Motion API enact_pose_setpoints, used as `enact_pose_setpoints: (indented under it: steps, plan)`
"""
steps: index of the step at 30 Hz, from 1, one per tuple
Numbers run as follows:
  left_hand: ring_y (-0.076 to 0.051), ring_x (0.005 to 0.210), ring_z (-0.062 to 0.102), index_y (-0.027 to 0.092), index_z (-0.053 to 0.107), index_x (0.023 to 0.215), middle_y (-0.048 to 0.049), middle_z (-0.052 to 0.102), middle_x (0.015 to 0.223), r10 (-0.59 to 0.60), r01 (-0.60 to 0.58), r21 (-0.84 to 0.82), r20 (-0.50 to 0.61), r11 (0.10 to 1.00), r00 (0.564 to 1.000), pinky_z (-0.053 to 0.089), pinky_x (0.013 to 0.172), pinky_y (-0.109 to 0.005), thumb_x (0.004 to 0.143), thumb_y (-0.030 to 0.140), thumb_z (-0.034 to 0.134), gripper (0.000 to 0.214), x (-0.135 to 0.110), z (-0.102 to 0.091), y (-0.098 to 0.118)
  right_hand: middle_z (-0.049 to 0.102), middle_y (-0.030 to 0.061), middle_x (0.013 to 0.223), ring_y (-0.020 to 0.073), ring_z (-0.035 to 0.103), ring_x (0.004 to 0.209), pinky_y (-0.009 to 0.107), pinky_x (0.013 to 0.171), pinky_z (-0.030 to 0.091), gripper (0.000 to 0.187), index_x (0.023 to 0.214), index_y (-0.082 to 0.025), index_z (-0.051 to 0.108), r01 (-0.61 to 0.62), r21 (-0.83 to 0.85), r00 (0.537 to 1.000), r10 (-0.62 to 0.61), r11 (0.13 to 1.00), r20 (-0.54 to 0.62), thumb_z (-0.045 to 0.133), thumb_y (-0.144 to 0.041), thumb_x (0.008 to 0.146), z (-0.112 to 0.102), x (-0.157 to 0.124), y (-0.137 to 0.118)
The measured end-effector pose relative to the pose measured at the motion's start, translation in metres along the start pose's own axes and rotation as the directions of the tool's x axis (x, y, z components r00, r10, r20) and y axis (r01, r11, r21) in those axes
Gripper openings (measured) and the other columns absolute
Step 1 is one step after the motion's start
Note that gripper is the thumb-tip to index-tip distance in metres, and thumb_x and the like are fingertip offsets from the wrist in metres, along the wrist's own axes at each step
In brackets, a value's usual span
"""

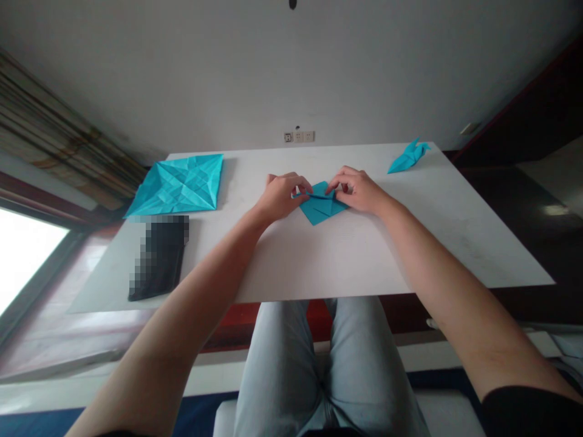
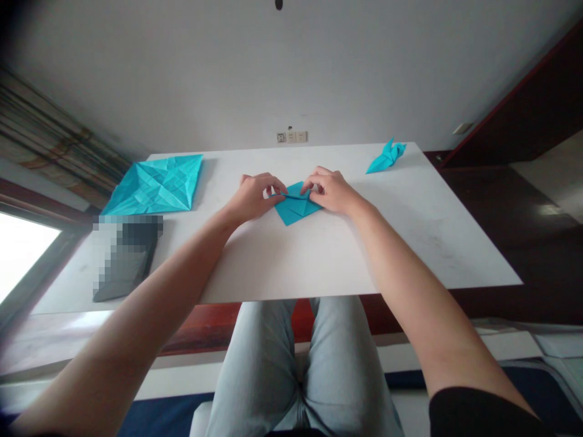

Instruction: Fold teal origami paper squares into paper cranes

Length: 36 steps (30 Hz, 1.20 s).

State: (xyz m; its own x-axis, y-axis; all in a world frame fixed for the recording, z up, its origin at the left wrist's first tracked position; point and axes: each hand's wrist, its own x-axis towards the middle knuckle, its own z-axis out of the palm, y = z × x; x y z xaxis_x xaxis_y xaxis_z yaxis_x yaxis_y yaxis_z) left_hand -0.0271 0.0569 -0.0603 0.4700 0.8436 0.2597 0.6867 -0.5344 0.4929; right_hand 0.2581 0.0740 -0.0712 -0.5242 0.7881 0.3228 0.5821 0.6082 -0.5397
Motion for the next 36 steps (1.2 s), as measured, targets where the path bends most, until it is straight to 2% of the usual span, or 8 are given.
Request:
enact_pose_setpoints:
  steps: [3, 7, 12, 17, 20, 26, 31, 36]
  plan:
    - [-0.026, 0.103, 0.075, 0.026, 0.087, 0.118, -0.0075, 0.082, 0.119, 0.035, -0.035, 0.004, 0.043, 0.999, 0.998, 0.041, 0.114, -0.050, 0.103, 0.031, 0.068, 0.024, -0.0016, 0.0001, 0.0003, 0.073, 0.0074, 0.106, 0.0230, 0.065, 0.081, 0.043, 0.091, 0.053, 0.019, 0.102, -0.025, 0.088, -0.005, 0.004, 1.000, 0.005, 1.000, 0.023, 0.071, -0.031, 0.098, 0.0012, -0.0003, 0.0009]
    - [-0.031, 0.113, 0.075, 0.026, 0.086, 0.125, -0.0091, 0.082, 0.124, 0.051, -0.053, 0.017, 0.064, 0.998, 0.997, 0.038, 0.117, -0.051, 0.101, 0.047, 0.079, 0.033, -0.0036, 0.0012, 0.0010, 0.075, 0.0103, 0.111, 0.0298, 0.070, 0.098, 0.047, 0.098, 0.053, 0.019, 0.106, -0.026, 0.089, 0.009, -0.015, 1.000, -0.009, 1.000, 0.000, 0.075, -0.039, 0.101, 0.0054, 0.0009, 0.0042]
    - [-0.035, 0.130, 0.071, 0.030, 0.086, 0.125, -0.0102, 0.079, 0.134, -0.004, 0.003, 0.027, 0.041, 1.000, 0.999, 0.036, 0.121, -0.055, 0.102, 0.041, 0.078, 0.027, -0.0033, 0.0011, 0.0014, 0.076, 0.0104, 0.109, 0.0327, 0.068, 0.107, 0.049, 0.104, 0.051, 0.020, 0.109, -0.028, 0.091, 0.054, -0.017, 0.999, -0.054, 0.998, 0.007, 0.082, -0.040, 0.096, 0.0067, 0.0022, 0.0043]
    - [-0.027, 0.106, 0.075, 0.026, 0.083, 0.117, -0.0070, 0.081, 0.119, -0.082, 0.083, 0.032, -0.021, 0.996, 0.996, 0.040, 0.117, -0.051, 0.100, 0.038, 0.080, 0.021, -0.0015, 0.0039, 0.0024, 0.079, 0.0089, 0.100, 0.0250, 0.063, 0.086, 0.041, 0.085, 0.049, 0.034, 0.109, -0.025, 0.093, -0.041, 0.117, 0.996, 0.031, 0.992, 0.085, 0.079, -0.055, 0.100, 0.0062, 0.0021, 0.0003]
    - [-0.026, 0.100, 0.075, 0.024, 0.081, 0.113, -0.0043, 0.082, 0.106, -0.091, 0.090, 0.045, 0.009, 0.995, 0.996, 0.041, 0.115, -0.049, 0.103, 0.040, 0.077, 0.019, -0.0023, 0.0065, 0.0052, 0.078, 0.0089, 0.099, 0.0254, 0.063, 0.087, 0.041, 0.086, 0.050, 0.040, 0.114, -0.026, 0.094, -0.071, 0.145, 0.990, 0.052, 0.987, 0.128, 0.080, -0.061, 0.100, 0.0069, 0.0021, 0.0011]
    - [-0.029, 0.107, 0.075, 0.025, 0.083, 0.118, -0.0078, 0.082, 0.118, -0.044, 0.043, 0.020, 0.051, 0.999, 0.998, 0.040, 0.118, -0.052, 0.091, 0.060, 0.090, 0.045, -0.0041, 0.0050, 0.0059, 0.068, 0.0113, 0.121, 0.0401, 0.061, 0.124, 0.064, 0.122, 0.048, 0.050, 0.131, -0.041, 0.092, -0.061, -0.041, 0.991, 0.065, 0.997, 0.114, 0.094, -0.064, 0.087, 0.0049, -0.0009, 0.0039]
    - [-0.030, 0.110, 0.074, 0.026, 0.083, 0.118, -0.0084, 0.083, 0.122, -0.025, 0.026, -0.001, 0.064, 1.000, 0.998, 0.038, 0.120, -0.054, 0.089, 0.057, 0.091, 0.044, -0.0036, 0.0010, 0.0029, 0.063, 0.0124, 0.129, 0.0446, 0.058, 0.130, 0.074, 0.127, 0.043, 0.064, 0.140, -0.045, 0.087, -0.064, -0.105, 0.981, 0.082, 0.992, 0.178, 0.098, -0.069, 0.082, 0.0010, -0.0050, -0.0004]
    - [-0.032, 0.115, 0.073, 0.025, 0.083, 0.119, -0.0084, 0.080, 0.123, -0.051, 0.051, 0.012, 0.064, 0.999, 0.997, 0.036, 0.120, -0.053, 0.086, 0.060, 0.093, 0.049, -0.0034, 0.0008, 0.0036, 0.061, 0.0133, 0.129, 0.0462, 0.058, 0.131, 0.075, 0.126, 0.043, 0.068, 0.140, -0.042, 0.088, -0.080, -0.127, 0.973, 0.105, 0.989, 0.204, 0.095, -0.077, 0.081, 0.0013, -0.0054, 0.0007]
